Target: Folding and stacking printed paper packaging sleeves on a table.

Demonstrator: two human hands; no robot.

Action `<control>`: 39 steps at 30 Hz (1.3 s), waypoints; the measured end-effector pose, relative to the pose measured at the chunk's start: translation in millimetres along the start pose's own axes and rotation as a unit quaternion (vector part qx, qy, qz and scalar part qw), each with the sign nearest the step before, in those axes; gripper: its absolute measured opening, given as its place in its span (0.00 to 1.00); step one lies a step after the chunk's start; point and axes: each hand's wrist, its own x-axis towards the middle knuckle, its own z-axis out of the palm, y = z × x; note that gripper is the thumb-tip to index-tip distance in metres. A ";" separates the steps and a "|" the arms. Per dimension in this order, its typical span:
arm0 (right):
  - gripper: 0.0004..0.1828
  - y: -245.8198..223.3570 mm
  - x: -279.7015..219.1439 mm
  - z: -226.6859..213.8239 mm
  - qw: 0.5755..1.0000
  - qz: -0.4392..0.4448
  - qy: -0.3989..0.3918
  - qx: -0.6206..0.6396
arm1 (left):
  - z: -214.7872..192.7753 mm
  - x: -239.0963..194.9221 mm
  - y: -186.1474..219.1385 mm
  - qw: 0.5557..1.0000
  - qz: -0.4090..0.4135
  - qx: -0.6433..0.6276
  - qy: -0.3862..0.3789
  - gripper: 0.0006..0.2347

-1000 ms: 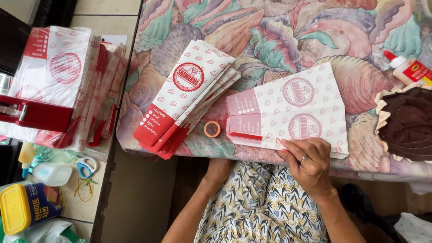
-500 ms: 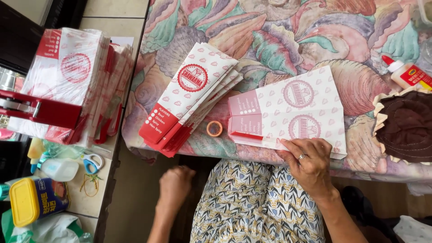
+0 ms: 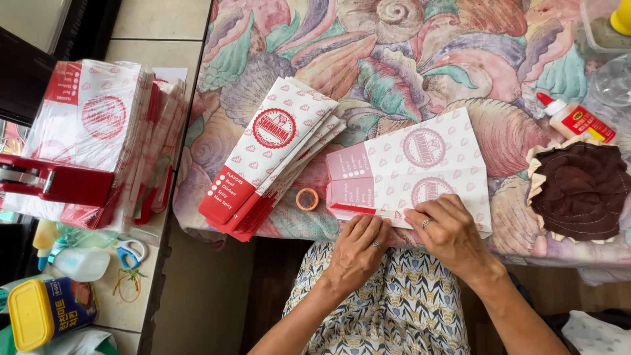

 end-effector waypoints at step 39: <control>0.07 140.2 122.6 69.8 0.954 0.214 -0.180 0.113 | -6.8 29.8 6.8 0.985 -0.143 -0.019 -0.093 0.23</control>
